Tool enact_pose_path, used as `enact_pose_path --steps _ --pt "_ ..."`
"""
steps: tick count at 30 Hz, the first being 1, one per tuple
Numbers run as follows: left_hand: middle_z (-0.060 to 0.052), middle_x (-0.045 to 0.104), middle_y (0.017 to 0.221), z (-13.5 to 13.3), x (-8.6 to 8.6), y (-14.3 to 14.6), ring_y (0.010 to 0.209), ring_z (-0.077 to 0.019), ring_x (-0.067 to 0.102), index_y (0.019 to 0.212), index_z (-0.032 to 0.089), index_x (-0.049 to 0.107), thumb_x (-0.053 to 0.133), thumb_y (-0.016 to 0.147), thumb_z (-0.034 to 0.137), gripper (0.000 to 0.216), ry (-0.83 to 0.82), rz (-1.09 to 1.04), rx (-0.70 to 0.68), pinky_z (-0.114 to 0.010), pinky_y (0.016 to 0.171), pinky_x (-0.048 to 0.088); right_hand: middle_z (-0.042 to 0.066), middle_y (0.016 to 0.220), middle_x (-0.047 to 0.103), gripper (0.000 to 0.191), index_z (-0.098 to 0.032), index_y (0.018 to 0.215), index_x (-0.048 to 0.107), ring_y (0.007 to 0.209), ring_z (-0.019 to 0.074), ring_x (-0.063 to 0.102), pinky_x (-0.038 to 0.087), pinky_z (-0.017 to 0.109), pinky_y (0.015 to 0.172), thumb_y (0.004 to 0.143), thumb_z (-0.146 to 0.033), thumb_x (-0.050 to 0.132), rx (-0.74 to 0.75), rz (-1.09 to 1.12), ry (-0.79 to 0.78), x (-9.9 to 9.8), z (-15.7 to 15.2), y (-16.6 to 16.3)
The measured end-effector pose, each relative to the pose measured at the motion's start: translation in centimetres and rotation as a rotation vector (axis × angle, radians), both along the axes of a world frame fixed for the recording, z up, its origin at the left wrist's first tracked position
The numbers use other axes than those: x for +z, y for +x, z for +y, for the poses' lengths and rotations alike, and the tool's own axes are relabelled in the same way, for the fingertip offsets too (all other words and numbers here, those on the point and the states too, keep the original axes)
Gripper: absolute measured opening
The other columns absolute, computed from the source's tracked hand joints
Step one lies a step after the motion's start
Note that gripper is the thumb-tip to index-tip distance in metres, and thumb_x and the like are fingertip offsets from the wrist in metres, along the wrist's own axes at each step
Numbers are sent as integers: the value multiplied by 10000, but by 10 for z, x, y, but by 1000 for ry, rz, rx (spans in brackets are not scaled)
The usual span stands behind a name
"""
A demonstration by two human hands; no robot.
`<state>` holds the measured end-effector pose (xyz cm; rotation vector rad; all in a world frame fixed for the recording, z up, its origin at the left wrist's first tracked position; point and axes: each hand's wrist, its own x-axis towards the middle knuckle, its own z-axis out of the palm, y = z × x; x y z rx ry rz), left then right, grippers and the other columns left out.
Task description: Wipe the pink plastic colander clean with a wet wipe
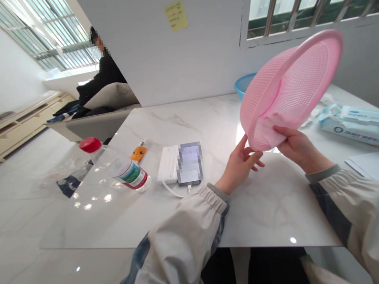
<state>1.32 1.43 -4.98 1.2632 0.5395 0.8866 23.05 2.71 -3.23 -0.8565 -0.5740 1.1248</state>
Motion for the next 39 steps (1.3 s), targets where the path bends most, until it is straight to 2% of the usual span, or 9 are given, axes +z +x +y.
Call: enact_pose_path --steps 5,11,14,25,29,35,39 --pt "-2 747 1011 2 0 0 680 -111 697 1750 250 510 927 926 554 973 35 -49 57 -255 619 533 26 1423 846 424 -269 1168 845 1631 265 612 506 393 1370 802 -57 824 -15 10 -18 1 0 0" --pt "38 629 915 0 9 -3 601 -80 574 1616 210 644 908 913 709 901 75 -111 173 -286 605 499 -4 1430 843 421 -293 1157 850 1619 246 624 487 408 1385 818 -46 804 -22 -6 -11 2 -1 -1" --pt "42 611 904 0 9 -3 584 -74 538 1593 188 651 902 886 772 950 82 -122 190 -289 586 475 -15 1427 843 424 -301 1138 852 1620 245 623 492 418 1384 814 -33 799 -28 -6 -15 2 0 0" --pt "44 599 896 1 7 -3 578 -68 522 1574 194 668 872 883 827 959 107 -125 193 -278 583 466 25 1339 873 455 -261 1157 853 1524 276 711 536 439 1362 782 -7 809 -28 9 17 -3 2 1" --pt "42 597 902 1 5 -3 572 -66 511 1576 209 676 862 897 823 934 121 -117 198 -275 571 454 3 1324 877 453 -284 1144 856 1511 261 720 540 435 1361 793 -2 808 -9 -4 21 -1 1 1" --pt "39 613 908 3 0 0 543 -63 478 1613 205 632 765 963 848 924 190 -94 229 -275 542 420 18 1321 876 474 -279 1172 850 1514 271 718 531 455 1370 783 -11 816 6 -21 42 -2 1 2" --pt "45 594 874 4 -2 0 540 -68 458 1560 188 651 706 995 859 879 219 -75 254 -278 538 406 16 1342 872 481 -294 1185 838 1528 267 707 522 458 1377 787 -23 832 20 -25 46 -3 2 3"
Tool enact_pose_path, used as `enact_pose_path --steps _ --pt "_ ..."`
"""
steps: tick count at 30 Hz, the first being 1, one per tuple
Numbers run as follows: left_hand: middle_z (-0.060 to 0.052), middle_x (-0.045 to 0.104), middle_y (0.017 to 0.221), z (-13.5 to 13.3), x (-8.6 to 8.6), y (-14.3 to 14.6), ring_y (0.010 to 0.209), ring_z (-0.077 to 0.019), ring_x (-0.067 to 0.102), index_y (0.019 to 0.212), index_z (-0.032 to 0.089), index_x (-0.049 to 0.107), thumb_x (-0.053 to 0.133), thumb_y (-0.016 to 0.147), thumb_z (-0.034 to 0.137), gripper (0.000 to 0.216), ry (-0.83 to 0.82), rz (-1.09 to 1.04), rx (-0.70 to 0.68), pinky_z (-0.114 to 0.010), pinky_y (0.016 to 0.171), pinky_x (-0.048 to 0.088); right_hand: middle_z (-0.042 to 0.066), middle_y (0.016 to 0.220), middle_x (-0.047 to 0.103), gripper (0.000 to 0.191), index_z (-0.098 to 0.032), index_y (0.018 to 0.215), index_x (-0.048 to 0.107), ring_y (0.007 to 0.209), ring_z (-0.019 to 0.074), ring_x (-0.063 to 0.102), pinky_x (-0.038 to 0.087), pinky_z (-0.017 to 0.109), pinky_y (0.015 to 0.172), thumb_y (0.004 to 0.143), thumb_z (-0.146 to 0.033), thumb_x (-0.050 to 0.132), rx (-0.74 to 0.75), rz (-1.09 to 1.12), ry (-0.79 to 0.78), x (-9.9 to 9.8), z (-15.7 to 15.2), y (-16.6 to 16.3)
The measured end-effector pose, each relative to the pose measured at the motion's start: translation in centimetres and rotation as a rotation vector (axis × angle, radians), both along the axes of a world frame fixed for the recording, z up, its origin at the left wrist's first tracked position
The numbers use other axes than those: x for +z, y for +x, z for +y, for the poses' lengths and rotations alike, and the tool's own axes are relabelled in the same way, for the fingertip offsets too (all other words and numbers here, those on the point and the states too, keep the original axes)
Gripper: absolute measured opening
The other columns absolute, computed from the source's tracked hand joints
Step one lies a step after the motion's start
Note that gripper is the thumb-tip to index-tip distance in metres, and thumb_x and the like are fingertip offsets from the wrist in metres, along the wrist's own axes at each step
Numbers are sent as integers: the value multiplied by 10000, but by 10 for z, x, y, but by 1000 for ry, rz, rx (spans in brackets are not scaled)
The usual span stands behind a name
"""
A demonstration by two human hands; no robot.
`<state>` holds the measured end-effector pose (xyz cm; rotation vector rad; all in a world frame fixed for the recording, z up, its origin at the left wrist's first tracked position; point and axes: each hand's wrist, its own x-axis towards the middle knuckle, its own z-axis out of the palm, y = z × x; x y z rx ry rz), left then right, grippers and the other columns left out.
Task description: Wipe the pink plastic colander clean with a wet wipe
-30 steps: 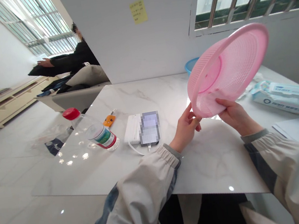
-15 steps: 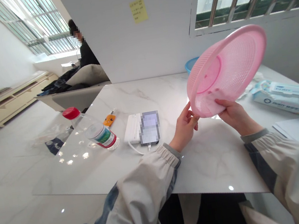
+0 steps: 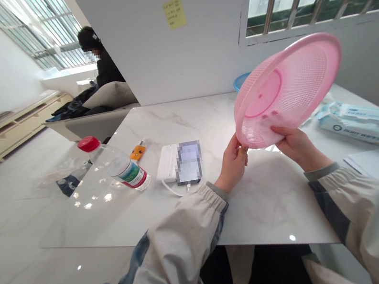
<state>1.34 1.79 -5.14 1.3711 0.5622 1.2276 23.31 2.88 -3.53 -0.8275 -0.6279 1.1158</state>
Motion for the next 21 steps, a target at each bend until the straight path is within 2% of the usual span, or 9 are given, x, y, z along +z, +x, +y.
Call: enact_pose_path --steps 4,11,21 --pt "40 600 869 0 -1 0 546 -74 458 1511 186 670 687 1002 863 848 1 10 15 -281 535 393 24 1346 872 485 -280 1192 836 1521 268 714 508 459 1386 773 -36 850 2 -3 7 0 0 0" --pt "36 636 895 1 -3 1 533 -70 445 1548 208 646 708 982 874 876 -13 0 4 -283 526 384 20 1328 872 465 -303 1169 829 1544 277 697 496 472 1394 769 -73 884 10 -48 13 -4 2 4" --pt "43 582 877 -2 4 -1 543 -68 480 1274 198 701 686 978 904 766 -60 19 40 -279 550 411 25 1290 886 479 -279 1170 858 1492 289 735 533 480 1367 737 -74 874 -8 -41 -17 -7 2 0"
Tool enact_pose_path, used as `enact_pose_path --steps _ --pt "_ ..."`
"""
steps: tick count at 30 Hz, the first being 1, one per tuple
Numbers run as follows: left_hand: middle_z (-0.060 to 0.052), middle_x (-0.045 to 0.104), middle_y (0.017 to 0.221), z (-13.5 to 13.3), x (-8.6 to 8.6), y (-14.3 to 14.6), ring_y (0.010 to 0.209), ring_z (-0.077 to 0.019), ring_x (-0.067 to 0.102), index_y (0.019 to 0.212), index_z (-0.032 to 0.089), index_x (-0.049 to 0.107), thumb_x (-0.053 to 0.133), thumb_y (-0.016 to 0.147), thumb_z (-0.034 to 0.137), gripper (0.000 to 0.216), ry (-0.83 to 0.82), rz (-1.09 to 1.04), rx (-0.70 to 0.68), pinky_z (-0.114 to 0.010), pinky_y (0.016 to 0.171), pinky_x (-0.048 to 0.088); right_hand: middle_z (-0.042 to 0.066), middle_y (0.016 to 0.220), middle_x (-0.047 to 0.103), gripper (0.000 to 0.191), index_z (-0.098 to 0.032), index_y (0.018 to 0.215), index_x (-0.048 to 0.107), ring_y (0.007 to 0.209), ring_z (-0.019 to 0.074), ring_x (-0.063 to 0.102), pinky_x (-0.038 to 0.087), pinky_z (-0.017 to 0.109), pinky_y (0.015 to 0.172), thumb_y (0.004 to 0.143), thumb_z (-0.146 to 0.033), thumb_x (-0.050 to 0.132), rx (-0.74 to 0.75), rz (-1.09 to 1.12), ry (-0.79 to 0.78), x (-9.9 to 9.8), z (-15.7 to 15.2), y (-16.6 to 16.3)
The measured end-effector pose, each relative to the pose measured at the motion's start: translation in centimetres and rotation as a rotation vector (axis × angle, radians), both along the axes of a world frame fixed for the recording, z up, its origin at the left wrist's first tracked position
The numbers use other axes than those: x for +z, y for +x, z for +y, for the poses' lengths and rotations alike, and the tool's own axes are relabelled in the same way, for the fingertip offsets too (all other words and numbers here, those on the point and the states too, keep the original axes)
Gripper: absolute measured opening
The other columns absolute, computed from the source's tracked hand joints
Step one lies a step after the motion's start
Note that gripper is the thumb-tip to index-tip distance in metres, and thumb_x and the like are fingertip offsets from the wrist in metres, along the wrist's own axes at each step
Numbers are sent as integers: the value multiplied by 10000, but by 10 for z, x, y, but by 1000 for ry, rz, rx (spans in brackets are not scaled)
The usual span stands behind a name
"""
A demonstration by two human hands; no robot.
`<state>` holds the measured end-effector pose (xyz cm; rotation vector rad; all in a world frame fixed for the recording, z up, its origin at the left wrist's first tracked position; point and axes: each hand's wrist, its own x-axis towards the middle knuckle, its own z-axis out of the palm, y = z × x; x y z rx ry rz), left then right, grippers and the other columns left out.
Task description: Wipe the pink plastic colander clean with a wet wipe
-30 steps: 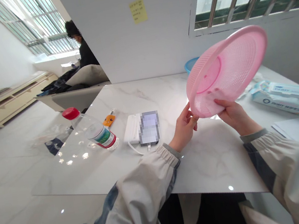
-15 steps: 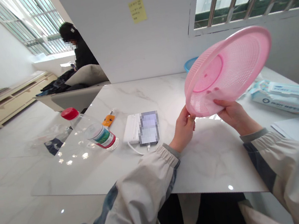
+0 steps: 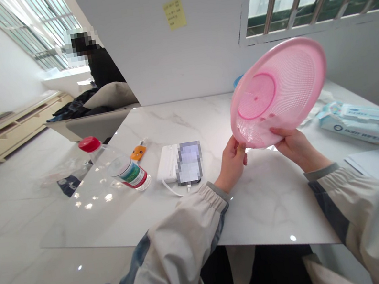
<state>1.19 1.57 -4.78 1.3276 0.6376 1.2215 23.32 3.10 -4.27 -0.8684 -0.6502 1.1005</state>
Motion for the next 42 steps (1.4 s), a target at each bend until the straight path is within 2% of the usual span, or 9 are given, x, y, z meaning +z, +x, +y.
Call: enact_pose_path --steps 8,18,23,34,42 --pt "42 585 892 -2 3 0 542 -66 488 1255 198 687 690 981 892 746 -27 5 6 -278 553 416 18 1352 870 498 -275 1171 858 1513 282 718 530 456 1370 728 -49 882 -9 14 -10 3 -2 -1" --pt "44 583 867 -2 4 -1 545 -70 486 1227 197 695 701 996 865 707 -40 11 13 -282 556 394 17 1336 871 490 -290 1159 847 1515 298 717 543 506 1361 735 -45 869 -31 12 -10 3 -1 -3" --pt "52 566 846 -1 4 -1 546 -72 482 1232 192 692 700 992 874 723 -37 5 7 -281 555 391 15 1335 877 504 -290 1152 850 1518 300 718 555 483 1352 713 -46 880 -22 15 -16 3 0 -3" --pt "68 535 802 -1 3 1 532 -76 481 1322 178 694 710 944 926 838 -29 -8 -1 -277 544 403 31 1352 876 480 -303 1126 840 1559 346 685 541 496 1363 718 -64 917 -15 0 13 -3 2 2" --pt "74 512 761 0 7 -3 548 -82 437 1496 155 717 749 911 928 969 -39 -46 62 -275 527 376 4 1409 856 475 -276 1119 852 1600 297 646 515 456 1372 713 -31 874 -94 38 -36 -5 5 7"
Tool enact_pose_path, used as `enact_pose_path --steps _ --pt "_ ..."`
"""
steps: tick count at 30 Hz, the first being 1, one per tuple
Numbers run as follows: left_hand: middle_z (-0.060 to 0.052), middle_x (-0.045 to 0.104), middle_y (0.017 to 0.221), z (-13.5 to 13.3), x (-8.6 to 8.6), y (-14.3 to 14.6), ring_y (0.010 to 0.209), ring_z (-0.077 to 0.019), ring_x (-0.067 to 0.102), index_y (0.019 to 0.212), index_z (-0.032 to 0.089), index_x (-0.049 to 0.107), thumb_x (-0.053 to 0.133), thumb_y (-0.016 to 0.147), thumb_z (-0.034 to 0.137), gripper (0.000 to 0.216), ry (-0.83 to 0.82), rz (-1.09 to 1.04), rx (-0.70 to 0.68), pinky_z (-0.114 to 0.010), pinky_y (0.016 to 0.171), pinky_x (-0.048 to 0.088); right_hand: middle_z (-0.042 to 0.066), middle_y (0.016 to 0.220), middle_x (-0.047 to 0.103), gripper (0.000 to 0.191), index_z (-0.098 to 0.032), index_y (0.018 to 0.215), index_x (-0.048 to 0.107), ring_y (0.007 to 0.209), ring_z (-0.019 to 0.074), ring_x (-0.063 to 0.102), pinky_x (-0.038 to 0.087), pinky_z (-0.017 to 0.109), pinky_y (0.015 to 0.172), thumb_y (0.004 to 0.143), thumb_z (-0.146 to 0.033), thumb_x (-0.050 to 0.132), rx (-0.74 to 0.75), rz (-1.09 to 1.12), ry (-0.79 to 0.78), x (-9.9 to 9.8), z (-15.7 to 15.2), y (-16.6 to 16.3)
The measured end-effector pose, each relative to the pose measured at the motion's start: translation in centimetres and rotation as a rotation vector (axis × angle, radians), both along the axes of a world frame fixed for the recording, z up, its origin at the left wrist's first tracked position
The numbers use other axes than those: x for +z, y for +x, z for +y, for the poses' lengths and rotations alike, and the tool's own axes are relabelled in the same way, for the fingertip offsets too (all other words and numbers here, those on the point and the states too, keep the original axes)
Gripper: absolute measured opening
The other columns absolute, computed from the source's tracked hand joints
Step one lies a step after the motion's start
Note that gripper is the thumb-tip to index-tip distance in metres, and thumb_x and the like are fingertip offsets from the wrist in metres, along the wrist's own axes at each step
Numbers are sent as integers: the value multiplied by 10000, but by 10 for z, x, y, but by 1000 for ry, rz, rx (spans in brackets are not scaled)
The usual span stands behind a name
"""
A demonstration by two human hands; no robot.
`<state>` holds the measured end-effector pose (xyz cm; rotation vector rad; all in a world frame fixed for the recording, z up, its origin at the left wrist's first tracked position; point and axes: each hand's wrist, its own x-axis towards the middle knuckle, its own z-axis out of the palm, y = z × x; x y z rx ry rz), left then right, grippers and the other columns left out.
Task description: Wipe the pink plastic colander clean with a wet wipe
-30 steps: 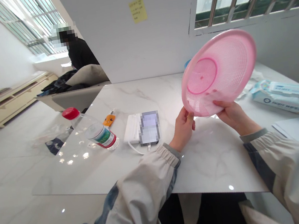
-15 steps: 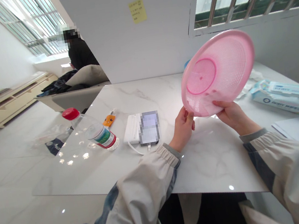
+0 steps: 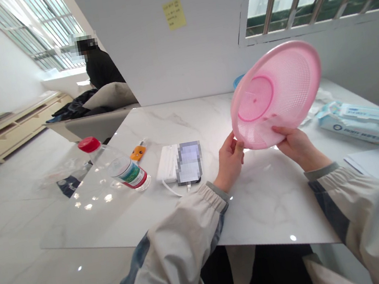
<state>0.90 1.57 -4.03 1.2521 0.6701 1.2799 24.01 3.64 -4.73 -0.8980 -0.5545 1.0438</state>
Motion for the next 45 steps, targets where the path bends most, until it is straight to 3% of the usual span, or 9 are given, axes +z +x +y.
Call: enact_pose_path --steps 7,11,14,19,45 --pt "73 518 762 -2 2 -4 572 -82 451 1585 143 689 765 917 906 1017 -23 -28 48 -260 539 415 15 1373 865 468 -300 1107 860 1570 306 675 513 472 1374 730 -24 866 -4 -28 16 -4 4 5" --pt "15 665 910 -2 -3 -2 627 -106 608 1717 221 569 779 957 842 1004 -48 -19 -82 -264 588 532 -2 1373 861 462 -314 1106 853 1574 287 670 491 499 1390 757 -14 820 -24 -14 30 -4 5 7" --pt "-61 774 1142 -3 -5 0 769 -155 757 1796 296 443 840 959 757 1035 -73 26 -233 -267 638 604 8 1408 849 455 -304 1144 849 1586 274 657 479 477 1397 783 -27 828 6 -4 30 -3 4 8" --pt "-130 804 1351 -5 -6 1 925 -216 850 1841 352 330 816 1008 695 1024 -106 83 -376 -297 735 661 6 1421 844 435 -312 1145 848 1584 265 658 490 461 1389 810 -38 803 18 7 43 -1 3 6" --pt "-158 795 1402 -6 -3 0 874 -198 849 1838 314 339 728 1063 699 950 -71 152 -354 -245 661 574 -12 1337 871 463 -276 1123 854 1476 215 739 563 392 1326 818 53 738 -27 79 -8 11 -2 -5"
